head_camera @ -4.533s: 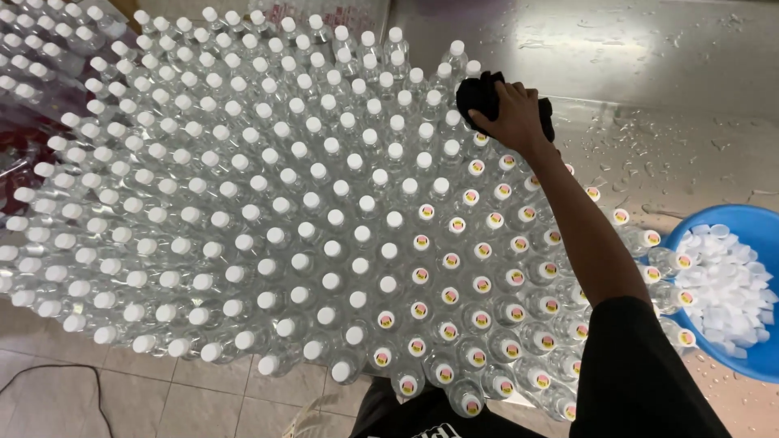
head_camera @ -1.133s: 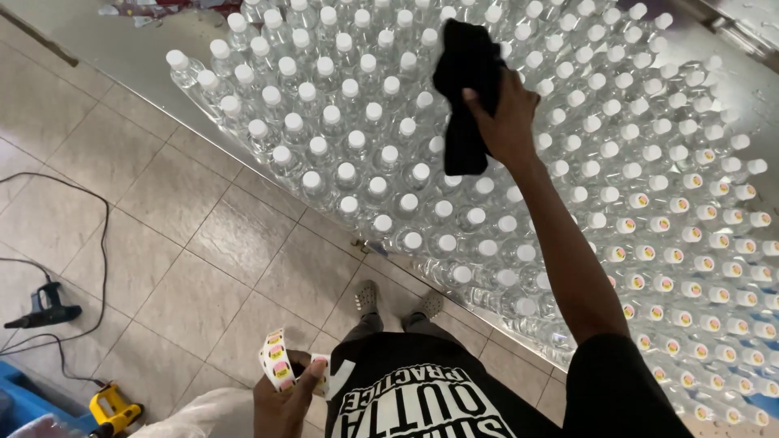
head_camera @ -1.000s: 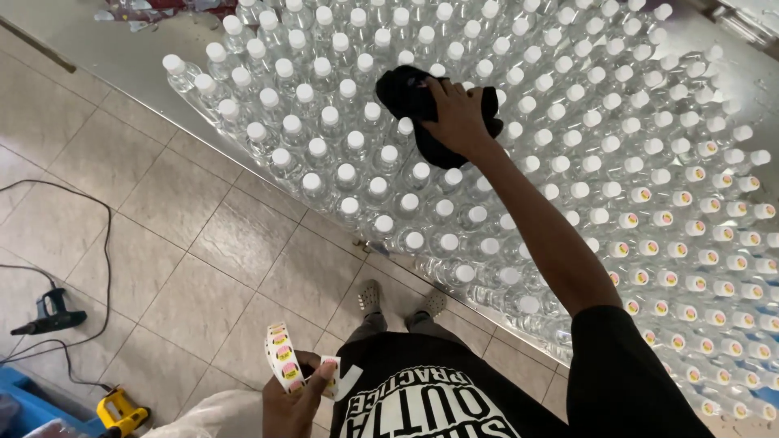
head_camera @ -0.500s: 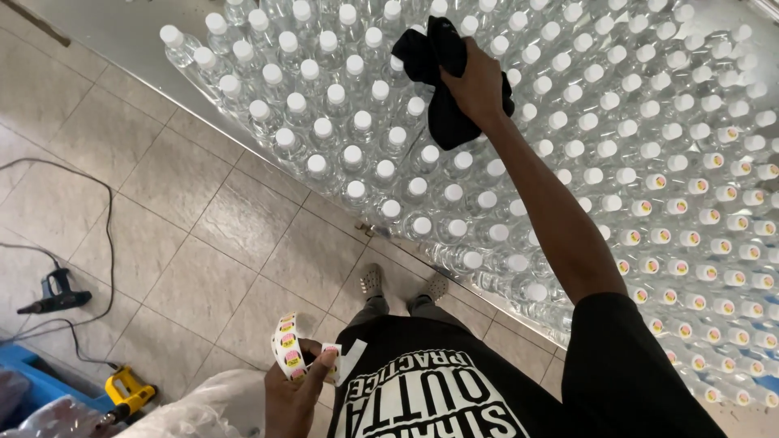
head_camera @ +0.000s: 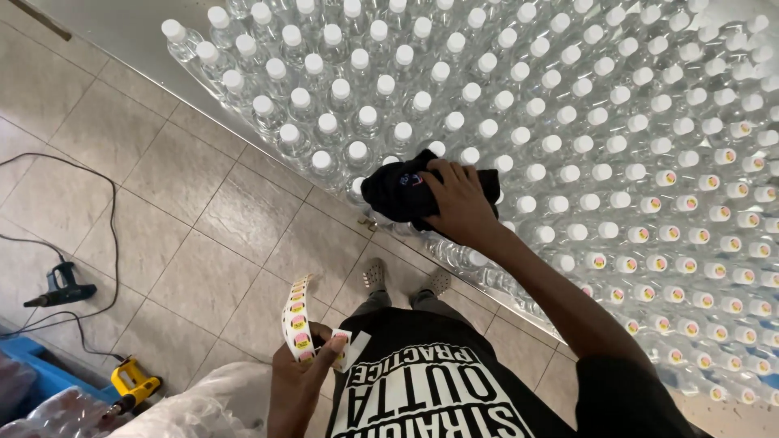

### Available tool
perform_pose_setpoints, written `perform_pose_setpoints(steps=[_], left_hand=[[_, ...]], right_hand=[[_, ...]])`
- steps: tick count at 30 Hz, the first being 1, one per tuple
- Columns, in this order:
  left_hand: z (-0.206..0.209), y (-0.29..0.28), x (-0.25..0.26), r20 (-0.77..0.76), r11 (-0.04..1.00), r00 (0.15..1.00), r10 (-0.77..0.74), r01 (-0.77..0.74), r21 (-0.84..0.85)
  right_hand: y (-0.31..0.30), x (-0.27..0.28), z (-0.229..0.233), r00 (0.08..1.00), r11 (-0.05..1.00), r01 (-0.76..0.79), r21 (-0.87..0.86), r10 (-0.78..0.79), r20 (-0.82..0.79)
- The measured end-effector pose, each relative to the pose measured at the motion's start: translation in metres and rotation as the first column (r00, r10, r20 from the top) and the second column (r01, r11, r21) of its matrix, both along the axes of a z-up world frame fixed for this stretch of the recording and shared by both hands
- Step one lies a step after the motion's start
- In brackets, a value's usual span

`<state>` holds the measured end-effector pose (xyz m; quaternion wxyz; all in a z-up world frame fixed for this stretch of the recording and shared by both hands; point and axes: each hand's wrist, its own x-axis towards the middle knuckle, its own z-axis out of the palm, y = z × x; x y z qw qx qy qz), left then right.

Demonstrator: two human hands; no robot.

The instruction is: Wiping water bottle caps with a cloth and applying small circular labels to them individually

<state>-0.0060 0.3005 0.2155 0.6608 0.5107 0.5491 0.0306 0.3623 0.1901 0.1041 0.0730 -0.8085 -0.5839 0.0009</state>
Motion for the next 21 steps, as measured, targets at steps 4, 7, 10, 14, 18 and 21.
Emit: perform_pose_setpoints(steps=[4, 7, 10, 14, 18, 21], left_hand=[[-0.012, 0.000, -0.004, 0.108, 0.999, 0.993, -0.037, 0.033, 0.041], [-0.017, 0.003, -0.009, 0.062, 0.997, 0.997, -0.045, 0.041, 0.069], [-0.027, 0.002, -0.016, 0.079, 0.997, 0.996, -0.041, 0.035, 0.075], [-0.043, 0.001, -0.024, 0.197, 0.988, 0.980, -0.008, -0.023, 0.156], [-0.030, 0.001, -0.014, 0.088, 0.998, 0.996, -0.030, 0.024, 0.066], [-0.040, -0.004, -0.018, 0.083, 0.995, 0.996, -0.042, 0.034, 0.089]], right_hand=[[0.004, 0.018, -0.018, 0.995, 0.999, 0.001, 0.037, 0.003, -0.100], [0.002, 0.024, -0.020, 0.989, 0.993, -0.034, 0.111, 0.050, -0.137], [-0.011, 0.027, -0.019, 0.992, 0.976, 0.012, 0.219, 0.016, -0.126], [-0.036, 0.064, 0.032, 0.968, 0.916, 0.245, 0.319, -0.215, -0.126], [-0.049, 0.130, 0.056, 0.920, 0.889, 0.354, 0.289, -0.387, 0.062], [-0.048, 0.173, -0.001, 0.906, 0.911, 0.358, 0.204, -0.391, 0.160]])
